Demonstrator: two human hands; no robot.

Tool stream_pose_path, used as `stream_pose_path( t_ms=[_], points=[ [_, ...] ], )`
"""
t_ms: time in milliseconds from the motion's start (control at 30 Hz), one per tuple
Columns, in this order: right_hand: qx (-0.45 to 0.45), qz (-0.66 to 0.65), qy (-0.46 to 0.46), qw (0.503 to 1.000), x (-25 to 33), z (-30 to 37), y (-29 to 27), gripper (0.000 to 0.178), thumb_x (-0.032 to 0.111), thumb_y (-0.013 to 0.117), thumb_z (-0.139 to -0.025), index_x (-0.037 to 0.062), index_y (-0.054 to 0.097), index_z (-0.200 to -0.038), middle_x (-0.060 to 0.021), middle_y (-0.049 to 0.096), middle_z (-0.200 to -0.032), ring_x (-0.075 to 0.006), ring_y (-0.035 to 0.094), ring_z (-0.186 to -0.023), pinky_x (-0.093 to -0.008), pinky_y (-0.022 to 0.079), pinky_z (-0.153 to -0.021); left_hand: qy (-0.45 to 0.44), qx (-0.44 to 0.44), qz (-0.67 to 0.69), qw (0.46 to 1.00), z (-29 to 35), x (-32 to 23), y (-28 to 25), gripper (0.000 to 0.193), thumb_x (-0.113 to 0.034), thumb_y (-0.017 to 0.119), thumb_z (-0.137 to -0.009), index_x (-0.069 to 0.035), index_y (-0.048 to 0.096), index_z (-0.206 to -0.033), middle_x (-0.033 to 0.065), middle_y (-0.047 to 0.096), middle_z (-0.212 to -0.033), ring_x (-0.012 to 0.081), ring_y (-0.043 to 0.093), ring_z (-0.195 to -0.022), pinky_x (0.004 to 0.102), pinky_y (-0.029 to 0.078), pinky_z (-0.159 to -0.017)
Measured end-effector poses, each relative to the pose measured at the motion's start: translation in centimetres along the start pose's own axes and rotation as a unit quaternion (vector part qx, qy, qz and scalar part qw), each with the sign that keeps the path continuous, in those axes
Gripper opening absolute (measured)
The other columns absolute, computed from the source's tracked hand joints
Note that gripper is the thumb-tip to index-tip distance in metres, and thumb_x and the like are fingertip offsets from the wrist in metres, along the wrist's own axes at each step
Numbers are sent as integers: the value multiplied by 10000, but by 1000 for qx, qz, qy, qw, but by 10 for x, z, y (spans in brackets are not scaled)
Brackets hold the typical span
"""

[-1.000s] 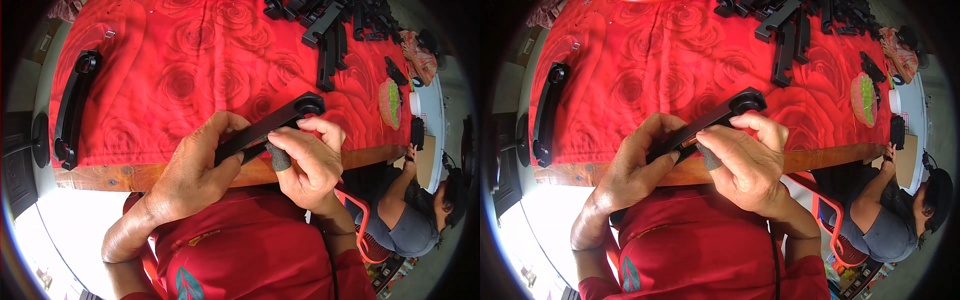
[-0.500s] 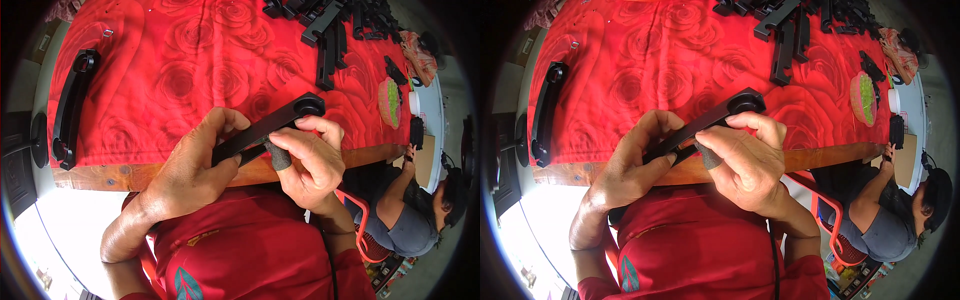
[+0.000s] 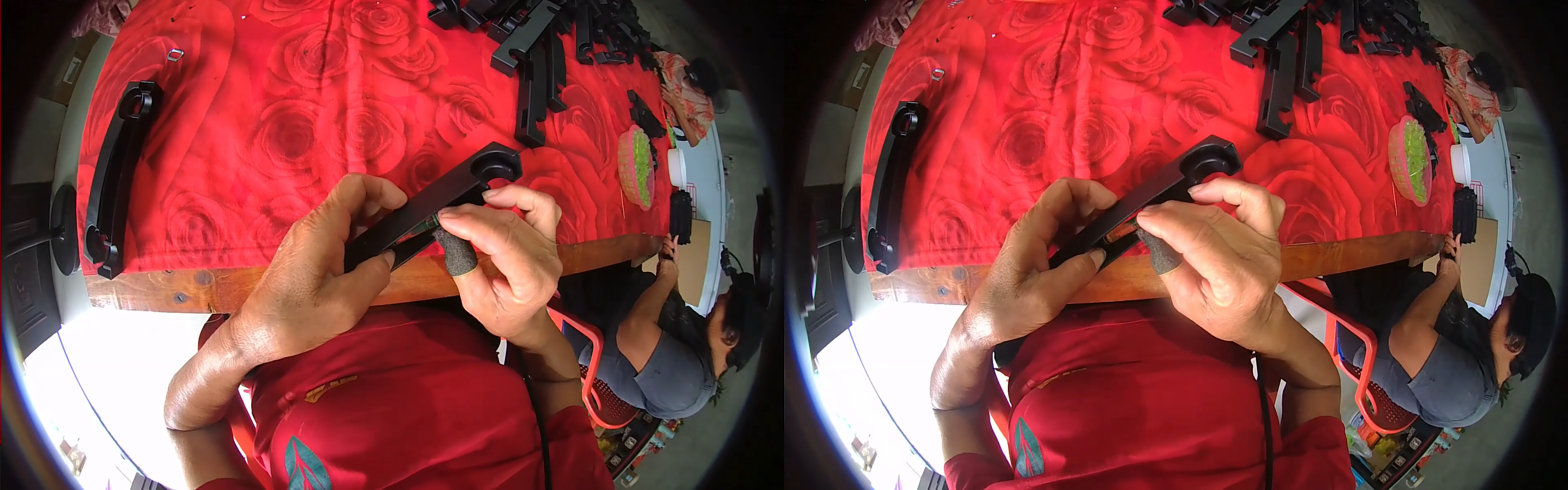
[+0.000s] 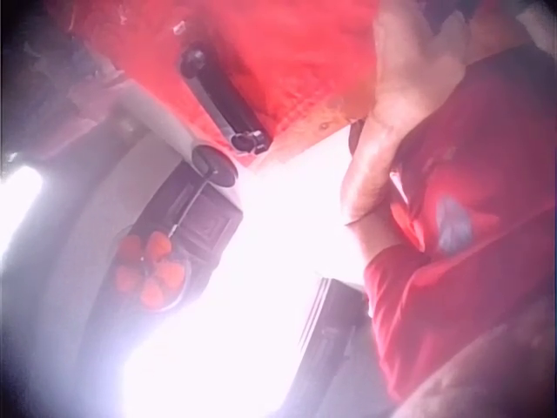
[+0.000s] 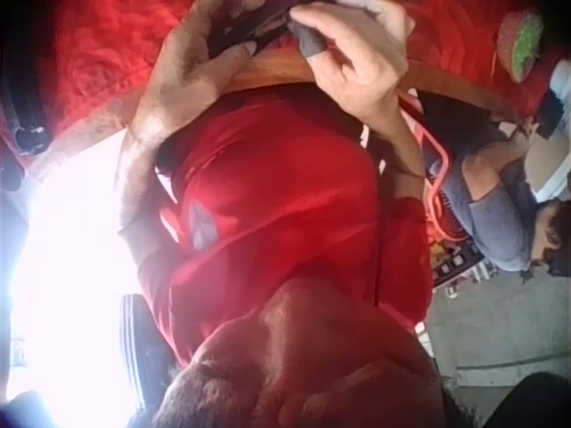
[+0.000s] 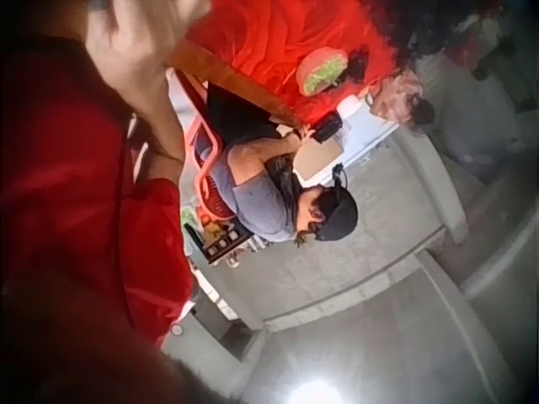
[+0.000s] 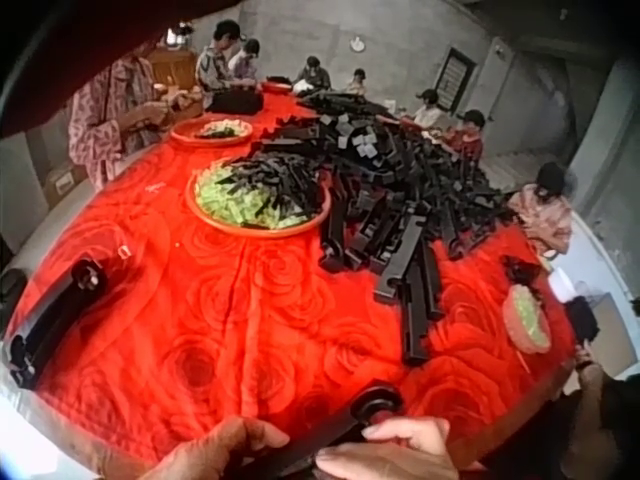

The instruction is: The person assembles plastic parts by picking up small plastic components and green inserts from trays and pressing them into black plastic casings by hand.

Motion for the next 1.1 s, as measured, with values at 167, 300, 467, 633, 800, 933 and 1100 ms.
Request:
stream_pose_path(
  t_ms=[167, 300, 467, 633, 800, 933, 1100],
  points=[
    [9, 18, -13, 1000, 7, -2, 0, 289, 56, 871, -773, 123, 799, -1045, 6, 806, -951, -220, 674, -937, -346, 417, -901, -12, 23, 23, 999, -1, 5, 1, 374, 106, 598, -914, -18, 535, -1262, 38, 547, -1081, 94, 530, -1024, 262, 456, -893],
    [14, 7, -6, 1000, 4, -4, 2, 284, 56, 870, -780, 120, 801, -1047, 4, 806, -945, -222, 673, -963, -351, 416, -909, -21, 27, 26, 999, -1, 6, 2, 387, 109, 596, -922, -24, 520, -1277, 29, 534, -1085, 88, 521, -1019, 255, 452, -882],
    [-9, -22, 20, 1000, -3, -1, 2, 273, 66, 876, -791, 116, 800, -1048, 5, 802, -941, -222, 664, -940, -351, 416, -920, -36, 33, 27, 998, -1, 9, 1, 455, 79, 610, -905, -25, 533, -1341, 43, 597, -1231, 109, 562, -1194, 288, 437, -1042],
    [-28, 6, 8, 1000, 0, -2, -3, 274, 82, 883, -792, 117, 798, -1050, 7, 799, -931, -206, 652, -887, -347, 415, -907, -53, 52, 53, 996, -7, 10, 4, 472, 81, 619, -903, -30, 527, -1352, 46, 583, -1257, 125, 563, -1236, 315, 431, -1099],
    [-42, 27, 10, 999, -2, 0, -4, 285, 102, 884, -782, 125, 786, -1049, 11, 799, -938, -196, 641, -859, -340, 403, -881, -54, 37, 80, 995, -7, 11, 4, 491, 87, 619, -896, -36, 520, -1360, 48, 572, -1257, 133, 556, -1247, 319, 422, -1112],
    [-33, 33, 1, 999, 3, -1, -2, 299, 94, 881, -774, 124, 781, -1054, 9, 798, -940, -200, 644, -859, -344, 407, -877, -51, 48, 74, 995, -8, 12, 5, 505, 96, 608, -894, -38, 511, -1371, 48, 570, -1248, 137, 556, -1250, 320, 419, -1121],
    [3, 6, 4, 1000, 7, -4, 3, 341, -9, 832, -771, 77, 772, -1096, -53, 806, -1005, -252, 671, -916, -373, 462, -904, -27, 38, 89, 995, -7, 9, 5, 432, 127, 602, -917, -38, 524, -1309, 15, 548, -1126, 76, 544, -1058, 247, 457, -927]
  ],
)
Point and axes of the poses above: each hand's wrist, its own z-axis away from the middle knuckle, its own y-axis out of the palm, x = y × z, the point moved 9 cm from there along -z, towards the middle knuckle
